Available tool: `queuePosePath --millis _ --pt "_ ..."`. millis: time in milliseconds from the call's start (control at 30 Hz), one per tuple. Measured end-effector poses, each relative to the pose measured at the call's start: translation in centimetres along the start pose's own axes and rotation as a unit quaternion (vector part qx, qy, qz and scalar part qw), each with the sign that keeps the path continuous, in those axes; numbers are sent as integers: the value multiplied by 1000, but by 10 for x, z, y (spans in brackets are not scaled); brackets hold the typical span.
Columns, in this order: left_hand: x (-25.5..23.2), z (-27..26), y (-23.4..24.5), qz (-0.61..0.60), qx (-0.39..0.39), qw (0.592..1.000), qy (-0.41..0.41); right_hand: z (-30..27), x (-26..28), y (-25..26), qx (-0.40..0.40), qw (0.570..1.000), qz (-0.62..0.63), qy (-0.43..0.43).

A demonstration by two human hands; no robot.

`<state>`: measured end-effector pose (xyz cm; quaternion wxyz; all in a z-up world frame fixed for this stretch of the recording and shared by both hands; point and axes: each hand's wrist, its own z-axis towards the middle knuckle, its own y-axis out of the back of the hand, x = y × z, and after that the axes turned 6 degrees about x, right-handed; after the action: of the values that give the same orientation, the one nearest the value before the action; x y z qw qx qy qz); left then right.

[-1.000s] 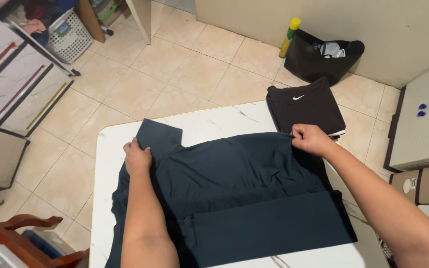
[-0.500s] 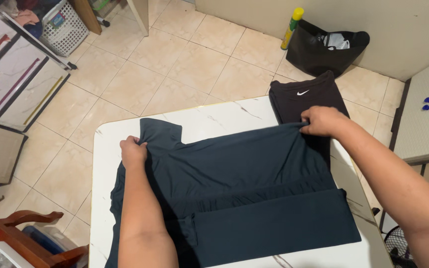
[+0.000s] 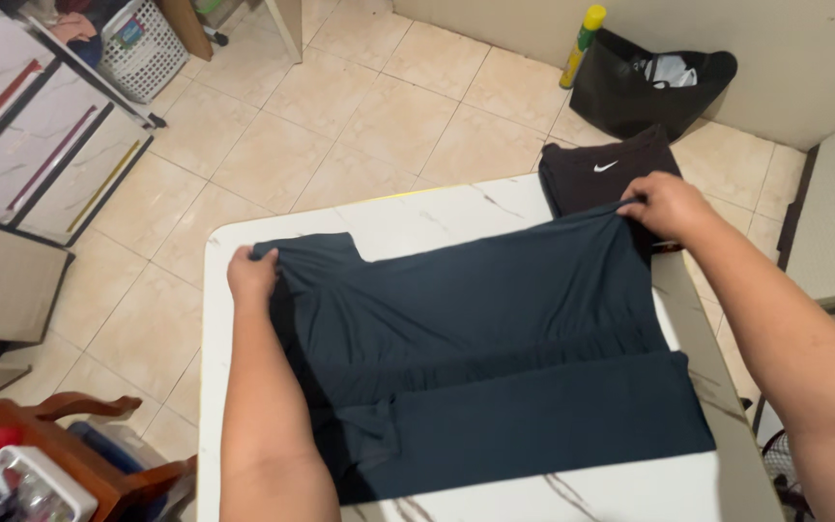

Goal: The person folds a black t-shirt, a dark gray t-shirt, and a white t-shirt one by one on a white marble-patterned table. Each shirt is laid flat, folded in half lengthwise, then folded into a compact rectangle and placed on a growing stack.

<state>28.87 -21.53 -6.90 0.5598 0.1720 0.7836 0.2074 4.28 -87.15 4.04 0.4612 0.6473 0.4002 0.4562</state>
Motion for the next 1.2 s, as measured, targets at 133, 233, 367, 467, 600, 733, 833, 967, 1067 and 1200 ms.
queuePosePath --millis 133,233,367,467,600,733,833,967,1067,1200 --pt "-30 -30 31 -123 44 989 -76 -26 4 3 -47 988 145 -31" --pt "-34 -75 61 -185 64 971 -138 -72 -4 1 -66 963 253 -70" --pt "6 -157 109 -190 56 958 -206 -158 -19 -25 -195 975 111 2" --pt "53 -216 131 -98 89 981 -141 -221 -19 -68 -155 975 144 -63" --pt "100 -262 133 -121 147 982 -13 -270 -5 -126 -102 962 198 -158" --pt "111 -271 140 -114 168 978 -41 -281 8 -143 -132 960 163 -185" --pt "108 -266 152 -158 180 966 -95 -287 13 -134 -218 963 95 -130" --pt "120 -271 170 -141 211 957 -138 -304 18 -121 -260 952 96 -130" --pt "142 -287 162 -105 203 973 -12 -321 24 -129 -210 958 99 -168" --pt "169 -304 149 -16 285 958 -38 -331 30 -147 -144 957 123 -219"
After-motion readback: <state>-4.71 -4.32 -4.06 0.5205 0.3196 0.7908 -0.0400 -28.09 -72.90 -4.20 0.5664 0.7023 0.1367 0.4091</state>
